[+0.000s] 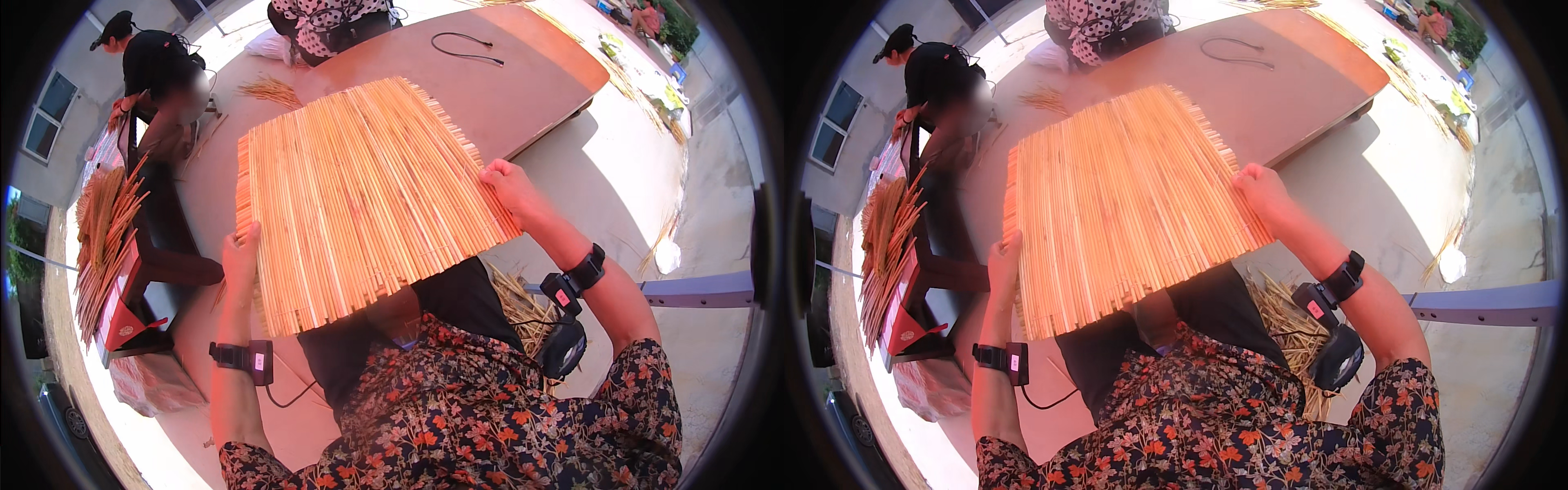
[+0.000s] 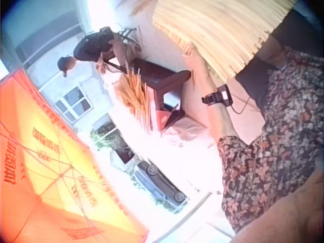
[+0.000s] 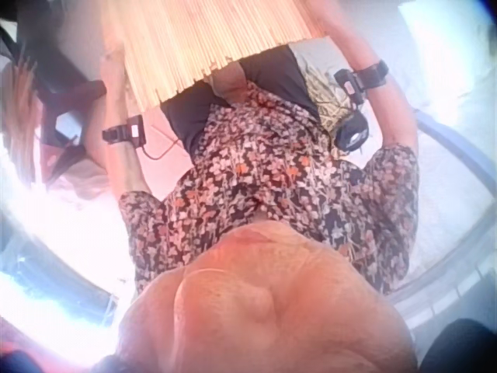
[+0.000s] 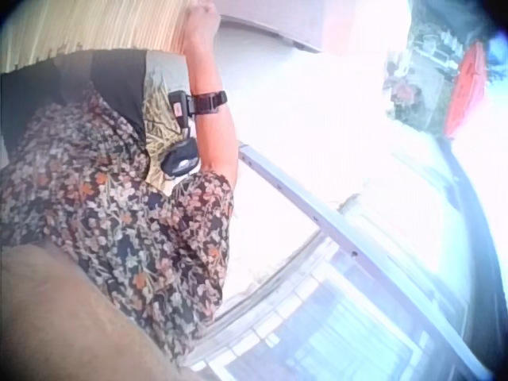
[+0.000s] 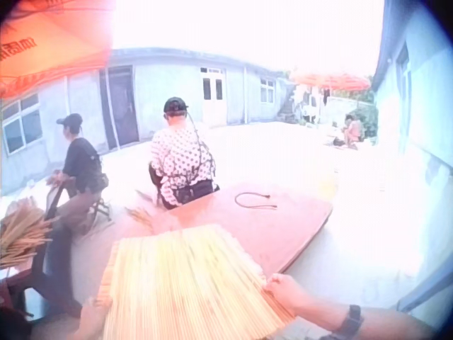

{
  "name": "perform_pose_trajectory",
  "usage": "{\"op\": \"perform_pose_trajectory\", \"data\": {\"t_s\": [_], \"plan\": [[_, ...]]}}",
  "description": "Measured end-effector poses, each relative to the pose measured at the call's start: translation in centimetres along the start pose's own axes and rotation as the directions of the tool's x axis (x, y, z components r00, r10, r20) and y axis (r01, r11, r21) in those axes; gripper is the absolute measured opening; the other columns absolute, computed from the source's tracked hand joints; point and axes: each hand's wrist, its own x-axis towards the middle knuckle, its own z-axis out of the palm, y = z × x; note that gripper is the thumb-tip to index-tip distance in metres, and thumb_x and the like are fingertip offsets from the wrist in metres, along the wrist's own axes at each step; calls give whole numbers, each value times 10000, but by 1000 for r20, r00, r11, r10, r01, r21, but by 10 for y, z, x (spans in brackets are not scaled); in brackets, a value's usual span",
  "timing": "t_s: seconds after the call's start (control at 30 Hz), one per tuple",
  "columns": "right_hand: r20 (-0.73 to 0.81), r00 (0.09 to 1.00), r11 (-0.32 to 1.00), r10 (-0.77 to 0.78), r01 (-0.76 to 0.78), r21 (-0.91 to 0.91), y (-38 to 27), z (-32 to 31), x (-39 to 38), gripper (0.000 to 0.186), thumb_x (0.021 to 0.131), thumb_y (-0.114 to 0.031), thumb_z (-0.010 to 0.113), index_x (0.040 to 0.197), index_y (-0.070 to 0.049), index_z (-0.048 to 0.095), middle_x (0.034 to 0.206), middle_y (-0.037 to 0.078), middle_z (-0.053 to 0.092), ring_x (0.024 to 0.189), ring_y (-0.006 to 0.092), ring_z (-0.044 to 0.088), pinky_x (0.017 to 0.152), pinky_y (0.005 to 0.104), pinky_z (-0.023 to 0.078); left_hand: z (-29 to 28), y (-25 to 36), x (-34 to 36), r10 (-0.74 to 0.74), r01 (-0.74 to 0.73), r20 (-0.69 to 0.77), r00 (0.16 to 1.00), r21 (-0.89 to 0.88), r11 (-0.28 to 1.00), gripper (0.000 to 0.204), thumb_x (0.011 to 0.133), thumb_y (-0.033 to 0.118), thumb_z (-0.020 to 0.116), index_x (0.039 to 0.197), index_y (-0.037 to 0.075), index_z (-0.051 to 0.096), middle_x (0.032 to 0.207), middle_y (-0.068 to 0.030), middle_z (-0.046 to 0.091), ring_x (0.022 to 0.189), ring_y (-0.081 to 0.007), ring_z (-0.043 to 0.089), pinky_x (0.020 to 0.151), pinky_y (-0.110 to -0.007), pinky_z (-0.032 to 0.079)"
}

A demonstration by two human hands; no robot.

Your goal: The person weaves a bamboo mat by hand, threading white string through pre-drilled holes in the bamboo slats to secure them together. The person repeatedly pulls the string tight and adjusts the slats to maintain alignment.

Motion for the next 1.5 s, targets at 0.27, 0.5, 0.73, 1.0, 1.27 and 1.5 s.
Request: {"op": "perform_pose_trajectory", "data": {"t_s": [0.27, 0.5, 0.73, 1.0, 1.27, 1.5], "plan": [[-183, 929, 919, -322, 261, -295, 14, 16, -27, 256, 984, -239, 558, 960, 15, 575, 873, 196, 664, 814, 331, 638, 759, 418, 490, -5, -15, -2, -76, 150, 225, 971, -334, 931, 606, 940, 457, 666, 1212, -74, 557, 1086, -173, 671, 937, -206, 667, 817, -331, 537], [-219, 912, 911, -346, 271, -310, 21, 12, -22, 246, 991, -233, 548, 975, 12, 566, 869, 204, 655, 827, 359, 635, 757, 425, 493, -9, 29, -32, -75, 99, 104, 992, -253, 962, 553, 956, 436, 648, 1196, -57, 574, 1075, -149, 678, 908, -197, 668, 784, -344, 538], [-237, 913, 930, -333, 276, -244, 18, 16, -28, 248, 995, -240, 554, 971, 6, 564, 852, 177, 649, 798, 305, 627, 757, 411, 493, -9, 27, -36, 12, -16, -23, 1000, -197, 980, 569, 936, 462, 659, 1152, -61, 596, 1053, -162, 683, 899, -194, 668, 779, -324, 531], [-235, 914, 933, -330, 278, -227, 23, 17, -29, 256, 1012, -249, 539, 986, 5, 556, 861, 158, 648, 805, 263, 617, 764, 401, 491, -8, 23, -31, -74, 88, 66, 995, -236, 968, 626, 927, 490, 660, 1200, -66, 570, 1097, -170, 679, 991, -210, 654, 876, -341, 507], [-225, 919, 931, -323, 267, -248, 29, 24, -33, 241, 1026, -245, 518, 1014, -5, 533, 856, 140, 626, 794, 253, 595, 761, 398, 489, -41, 40, 22, -10, 5, -44, 999, -131, 991, 826, 910, 602, 627, 1321, -106, 520, 1205, -213, 658, 1129, -285, 631, 979, -369, 467], [-246, 915, 934, -319, 259, -248, 30, 19, -34, 213, 1018, -217, 529, 992, -5, 526, 850, 134, 620, 797, 252, 592, 763, 396, 487, -10, 61, 46, 15, -13, -105, 994, 16, 1000, 757, 889, 542, 695, 1231, -122, 577, 1100, -211, 689, 990, -293, 673, 869, -387, 519]]}}
